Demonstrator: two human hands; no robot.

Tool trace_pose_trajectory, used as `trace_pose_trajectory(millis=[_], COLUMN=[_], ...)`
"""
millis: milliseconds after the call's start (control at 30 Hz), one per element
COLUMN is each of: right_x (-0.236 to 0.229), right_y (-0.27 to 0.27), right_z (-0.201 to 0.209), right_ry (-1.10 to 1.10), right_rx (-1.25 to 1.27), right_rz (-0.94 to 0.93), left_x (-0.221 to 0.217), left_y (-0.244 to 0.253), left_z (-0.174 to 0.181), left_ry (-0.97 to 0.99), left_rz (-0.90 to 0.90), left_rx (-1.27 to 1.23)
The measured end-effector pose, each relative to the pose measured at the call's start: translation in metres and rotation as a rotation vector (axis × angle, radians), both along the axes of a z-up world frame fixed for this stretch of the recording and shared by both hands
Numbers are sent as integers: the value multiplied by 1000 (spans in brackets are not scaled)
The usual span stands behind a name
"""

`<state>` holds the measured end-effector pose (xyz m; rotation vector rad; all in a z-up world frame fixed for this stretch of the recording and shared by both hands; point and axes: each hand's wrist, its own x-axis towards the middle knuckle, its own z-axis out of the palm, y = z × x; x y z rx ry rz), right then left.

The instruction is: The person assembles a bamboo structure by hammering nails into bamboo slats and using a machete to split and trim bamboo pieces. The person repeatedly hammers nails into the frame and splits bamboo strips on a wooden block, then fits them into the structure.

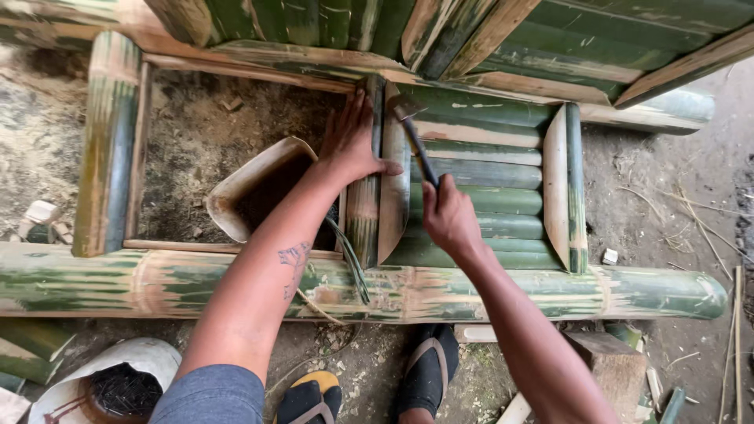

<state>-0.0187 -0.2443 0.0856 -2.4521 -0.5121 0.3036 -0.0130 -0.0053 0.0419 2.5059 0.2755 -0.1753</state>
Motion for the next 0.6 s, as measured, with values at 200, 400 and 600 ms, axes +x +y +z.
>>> trace_pose_trajectory(millis=[200, 400, 600], right_x=[-37, -137, -276], right_y=[-8, 55, 149], right_z=[70, 145, 130], right_ry=[187, 501, 386], right_rx=[4, -268, -333], right_rz=[69, 465, 953], left_x=[-106, -341, -532], left_y=[-17, -13, 15], left_z=[50, 78, 60], left_ry=[-542, -733, -489], left_rz=[114, 673, 1353], left_rx=[76, -130, -173])
